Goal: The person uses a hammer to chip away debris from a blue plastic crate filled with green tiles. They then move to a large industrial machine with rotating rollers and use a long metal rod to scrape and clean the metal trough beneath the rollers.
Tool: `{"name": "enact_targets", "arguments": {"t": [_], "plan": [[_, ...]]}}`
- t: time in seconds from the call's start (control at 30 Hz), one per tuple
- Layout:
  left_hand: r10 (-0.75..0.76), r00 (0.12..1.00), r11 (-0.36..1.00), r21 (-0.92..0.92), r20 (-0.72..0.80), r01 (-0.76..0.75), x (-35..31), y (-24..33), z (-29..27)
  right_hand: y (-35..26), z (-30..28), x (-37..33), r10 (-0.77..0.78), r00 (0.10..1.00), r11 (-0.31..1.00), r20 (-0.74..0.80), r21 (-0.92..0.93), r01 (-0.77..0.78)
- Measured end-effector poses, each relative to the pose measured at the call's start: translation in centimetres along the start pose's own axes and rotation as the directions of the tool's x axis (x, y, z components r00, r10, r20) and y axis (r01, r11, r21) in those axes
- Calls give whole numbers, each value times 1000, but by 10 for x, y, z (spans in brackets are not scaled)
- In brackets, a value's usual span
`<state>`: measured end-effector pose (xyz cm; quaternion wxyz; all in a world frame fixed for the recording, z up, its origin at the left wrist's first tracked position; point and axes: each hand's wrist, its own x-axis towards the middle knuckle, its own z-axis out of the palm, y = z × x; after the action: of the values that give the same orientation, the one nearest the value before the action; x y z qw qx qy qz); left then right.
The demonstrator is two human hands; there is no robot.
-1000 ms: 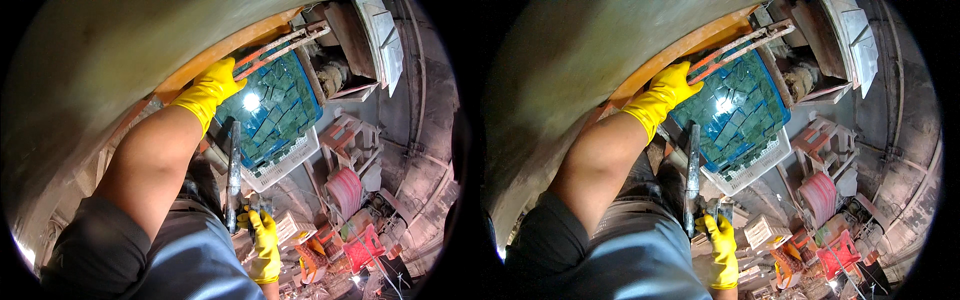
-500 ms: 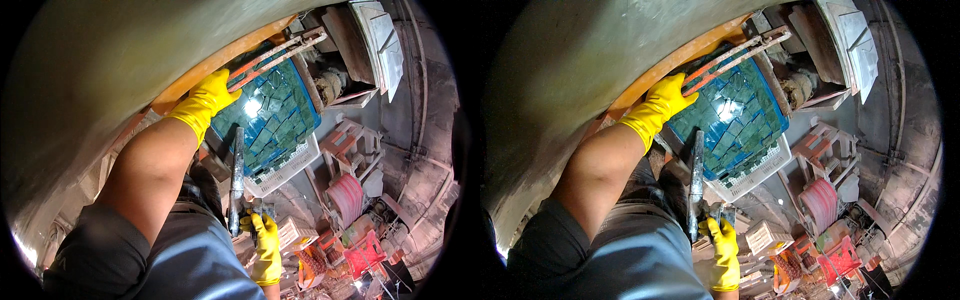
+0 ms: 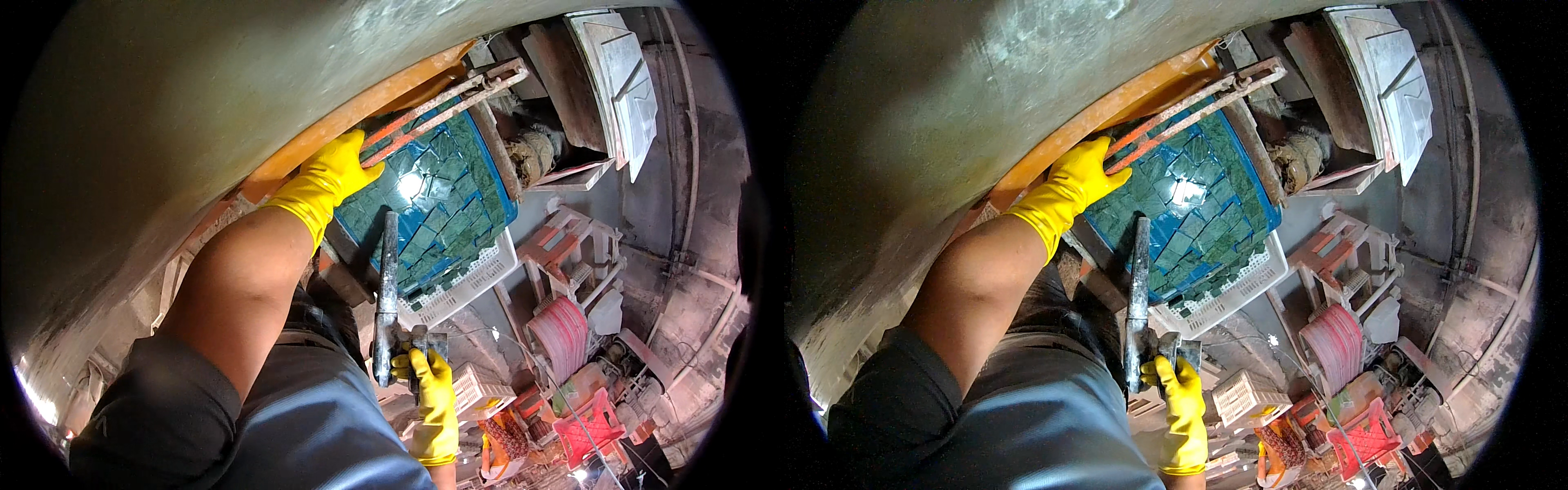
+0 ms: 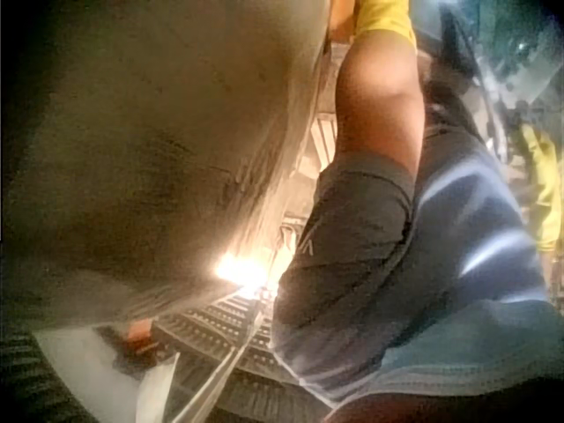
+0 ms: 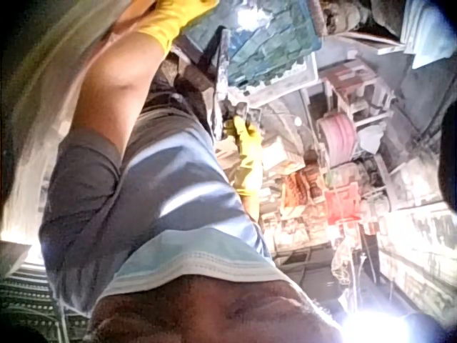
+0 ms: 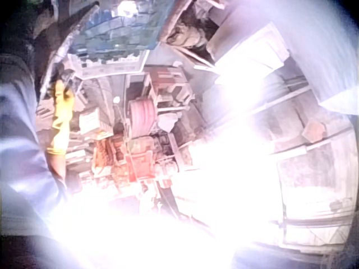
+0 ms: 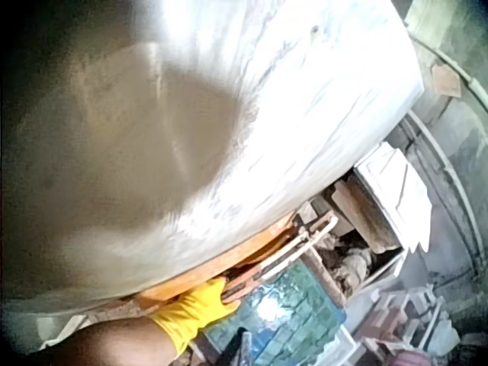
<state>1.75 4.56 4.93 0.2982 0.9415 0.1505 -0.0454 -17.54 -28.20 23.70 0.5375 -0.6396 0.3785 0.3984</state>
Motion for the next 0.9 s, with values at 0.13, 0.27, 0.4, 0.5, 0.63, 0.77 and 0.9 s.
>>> {"name": "enact_targets", "arguments": {"t": [0.13, 0.27, 0.4, 0.5, 0.63, 0.77, 0.9], "plan": [[-25, 999, 999, -28, 22, 26, 2, 4, 2, -3, -9, 11, -15, 1000, 999, 20, -32, 16], [-15, 999, 1000, -22, 39, 16, 3, 1, 5, -6, -16, 22, -17, 999, 999, 35, -43, 18], [-18, 1000, 998, -56, -17, 17, 2, 2, 11, -21, -14, 26, -1, 1000, 1000, 15, -15, 2], [-40, 994, 998, -47, 97, 44, 5, 6, 2, -27, -18, 28, -12, 999, 999, 32, -37, 13], [-17, 998, 999, -26, 57, 19, 7, 3, 6, -24, -28, 38, -33, 997, 996, 63, -85, 38], [-13, 1000, 999, -52, 11, 14, 6, 0, 14, -31, -35, 43, -41, 996, 995, 80, -91, 49], [-37, 997, 998, -42, 68, 40, 7, 3, 11, -40, -36, 46, -47, 997, 993, 62, -104, 53]]}}
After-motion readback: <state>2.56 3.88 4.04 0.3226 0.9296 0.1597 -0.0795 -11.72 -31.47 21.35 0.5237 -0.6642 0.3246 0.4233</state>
